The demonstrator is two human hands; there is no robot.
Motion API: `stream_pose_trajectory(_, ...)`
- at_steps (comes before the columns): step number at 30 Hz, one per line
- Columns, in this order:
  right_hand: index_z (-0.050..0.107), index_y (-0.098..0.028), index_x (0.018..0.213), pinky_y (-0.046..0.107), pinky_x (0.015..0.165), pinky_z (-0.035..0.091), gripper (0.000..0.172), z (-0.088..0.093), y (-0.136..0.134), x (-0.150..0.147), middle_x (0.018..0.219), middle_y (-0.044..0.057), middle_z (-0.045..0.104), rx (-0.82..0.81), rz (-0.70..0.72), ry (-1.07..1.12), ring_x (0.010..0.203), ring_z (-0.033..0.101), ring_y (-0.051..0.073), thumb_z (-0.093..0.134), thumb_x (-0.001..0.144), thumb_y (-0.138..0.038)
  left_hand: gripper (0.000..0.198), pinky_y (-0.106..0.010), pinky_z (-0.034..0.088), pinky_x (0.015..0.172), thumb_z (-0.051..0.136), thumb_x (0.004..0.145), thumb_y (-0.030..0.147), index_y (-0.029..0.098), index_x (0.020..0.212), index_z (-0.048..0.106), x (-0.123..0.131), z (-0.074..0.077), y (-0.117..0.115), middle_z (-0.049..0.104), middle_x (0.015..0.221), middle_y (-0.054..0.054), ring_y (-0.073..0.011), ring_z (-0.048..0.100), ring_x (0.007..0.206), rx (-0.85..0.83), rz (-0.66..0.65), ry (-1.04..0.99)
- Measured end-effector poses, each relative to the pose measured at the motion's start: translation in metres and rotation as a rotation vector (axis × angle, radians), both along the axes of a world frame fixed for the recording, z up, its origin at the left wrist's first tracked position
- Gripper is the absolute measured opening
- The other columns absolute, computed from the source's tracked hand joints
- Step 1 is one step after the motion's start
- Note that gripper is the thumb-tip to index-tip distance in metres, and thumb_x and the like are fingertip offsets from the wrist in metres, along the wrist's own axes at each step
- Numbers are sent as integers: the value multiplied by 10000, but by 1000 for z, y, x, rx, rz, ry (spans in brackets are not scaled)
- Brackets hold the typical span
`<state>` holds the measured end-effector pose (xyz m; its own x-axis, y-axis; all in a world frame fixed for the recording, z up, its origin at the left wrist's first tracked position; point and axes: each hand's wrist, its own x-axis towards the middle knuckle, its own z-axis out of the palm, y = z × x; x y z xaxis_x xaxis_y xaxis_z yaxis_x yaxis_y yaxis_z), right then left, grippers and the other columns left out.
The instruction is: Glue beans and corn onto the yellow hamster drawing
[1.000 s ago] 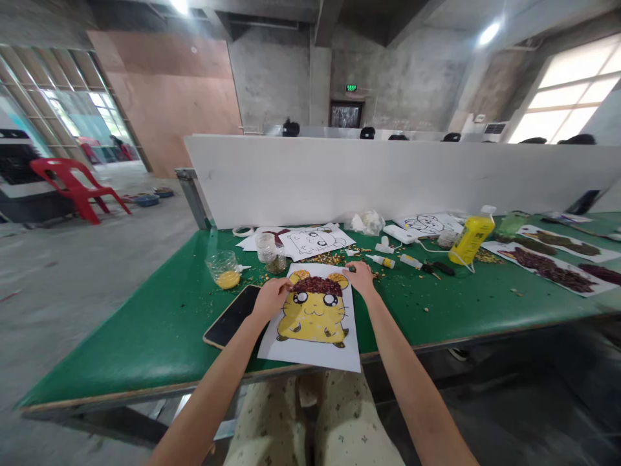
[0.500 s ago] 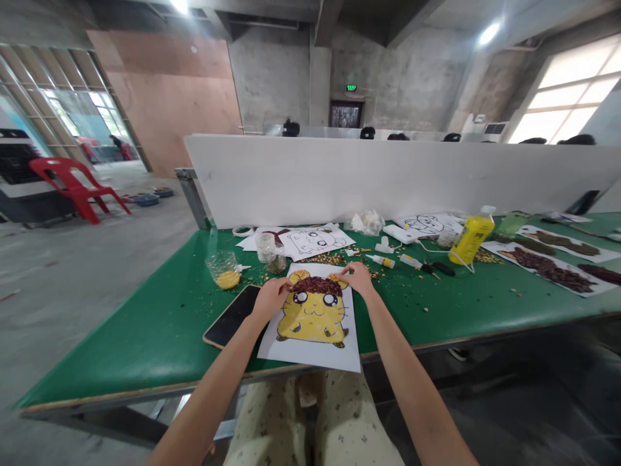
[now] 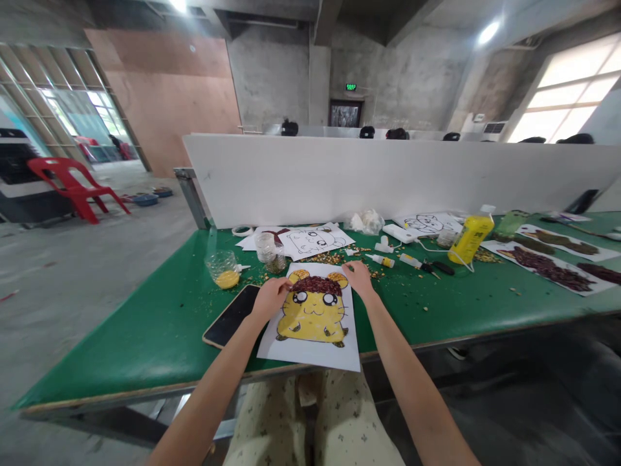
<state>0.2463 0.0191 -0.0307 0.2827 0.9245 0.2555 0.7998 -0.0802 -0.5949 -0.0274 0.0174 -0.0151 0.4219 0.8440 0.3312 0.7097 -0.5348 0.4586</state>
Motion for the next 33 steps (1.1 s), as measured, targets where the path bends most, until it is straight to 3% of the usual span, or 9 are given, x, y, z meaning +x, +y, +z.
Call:
stream_pose_trajectory(5,592,-151,957,379,848,454,242,3,1,4,1014,53,607,34,13,-1,924,572,156,476,889,-352,248,-273,436,749,412,770,86,182,849,627,0,-1,0,691,800,-33,-192,598,823,-3,-2,-7)
stream_pose_trajectory(11,643,-169,658,340,891,382,181,4,-4,2,936,67,651,69,-25,8,973,565,210,633,730,-335,250,-274,436,755,410,767,86,181,849,627,-1,-2,2,689,801,-34,-194,595,833,-6,-4,-7)
stream_pose_trajectory(16,617,-183,538,277,756,399,449,8,-8,0,703,64,654,93,-37,42,775,590,188,396,855,-411,261,-280,441,764,409,757,86,183,854,631,-1,-1,1,691,808,-33,-192,597,830,-13,-3,-1)
stream_pose_trajectory(19,647,-183,589,272,763,393,466,10,-8,1,772,68,660,115,-45,53,785,584,178,330,887,-352,267,-284,443,765,402,756,86,184,854,630,0,0,0,691,815,-33,-194,595,834,-13,-2,3)
stream_pose_trajectory(23,682,-200,804,301,848,373,227,8,-6,4,992,61,638,142,-85,50,967,538,205,457,806,-224,259,-286,447,762,405,763,99,184,860,629,0,1,-1,691,825,-36,-197,603,839,-14,2,6)
stream_pose_trajectory(26,675,-199,843,330,905,342,188,7,-4,5,1014,59,627,153,-104,43,1026,503,220,504,765,-208,262,-284,445,763,403,766,99,183,862,632,0,1,-1,692,832,-40,-199,605,847,-12,3,7)
stream_pose_trajectory(33,681,-211,875,293,869,364,341,10,-7,5,1055,49,605,124,-108,38,1001,516,194,390,765,-71,255,-282,441,756,412,761,92,180,861,629,0,1,0,691,826,-38,-197,605,833,-13,2,7)
